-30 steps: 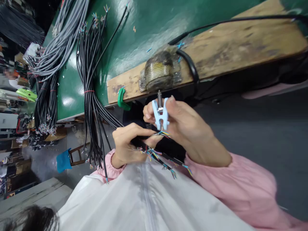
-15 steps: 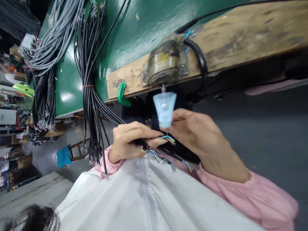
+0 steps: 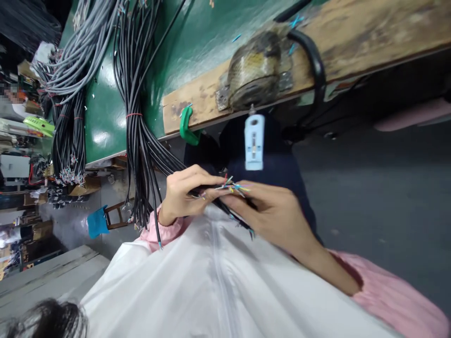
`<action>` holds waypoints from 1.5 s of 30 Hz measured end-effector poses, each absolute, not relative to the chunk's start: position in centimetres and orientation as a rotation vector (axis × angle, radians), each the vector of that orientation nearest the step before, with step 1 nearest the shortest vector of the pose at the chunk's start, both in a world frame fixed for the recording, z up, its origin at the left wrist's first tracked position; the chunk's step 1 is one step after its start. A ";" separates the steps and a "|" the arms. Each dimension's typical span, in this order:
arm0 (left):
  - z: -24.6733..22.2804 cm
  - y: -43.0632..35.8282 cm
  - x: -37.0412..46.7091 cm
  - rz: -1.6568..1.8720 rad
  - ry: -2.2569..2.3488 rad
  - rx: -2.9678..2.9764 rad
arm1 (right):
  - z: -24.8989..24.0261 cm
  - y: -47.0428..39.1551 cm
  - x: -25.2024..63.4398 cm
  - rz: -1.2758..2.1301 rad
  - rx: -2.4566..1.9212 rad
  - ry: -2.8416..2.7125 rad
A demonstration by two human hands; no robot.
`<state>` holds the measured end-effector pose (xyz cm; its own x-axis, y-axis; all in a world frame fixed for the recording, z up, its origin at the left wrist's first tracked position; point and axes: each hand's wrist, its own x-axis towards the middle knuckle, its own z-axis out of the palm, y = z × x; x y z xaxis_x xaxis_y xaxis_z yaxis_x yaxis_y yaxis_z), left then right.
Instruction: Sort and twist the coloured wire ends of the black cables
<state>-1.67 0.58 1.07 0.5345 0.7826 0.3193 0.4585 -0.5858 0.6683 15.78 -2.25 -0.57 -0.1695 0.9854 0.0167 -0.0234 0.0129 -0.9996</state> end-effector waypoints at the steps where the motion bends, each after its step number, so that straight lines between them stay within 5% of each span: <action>1: 1.2 0.3 -1.6 0.867 1.026 2.285 | -0.4 -2.5 16.0 1.262 -1.133 -1.272; 10: 1.9 -0.6 -1.2 0.758 1.204 2.395 | 1.2 -2.8 16.7 0.668 -1.304 -1.161; 17: 2.6 -0.2 -2.1 0.331 1.054 2.510 | 1.1 -1.5 17.4 0.991 -0.925 -1.318; 33: 2.1 -0.5 -2.0 0.384 1.097 2.514 | 1.1 -1.9 17.5 1.027 -0.995 -1.353; 41: 3.1 -0.8 -0.7 0.706 0.989 2.529 | 2.1 -2.3 17.7 0.708 -1.116 -1.535; 45: 2.6 -0.8 -0.7 0.575 0.870 2.683 | 3.2 -2.7 17.8 0.864 -1.129 -1.461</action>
<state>-0.74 -0.77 2.61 0.7422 0.6055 0.2873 0.5015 -0.7861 0.3613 17.82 -2.72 3.24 -0.0063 0.9543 0.2989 0.1977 0.2942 -0.9351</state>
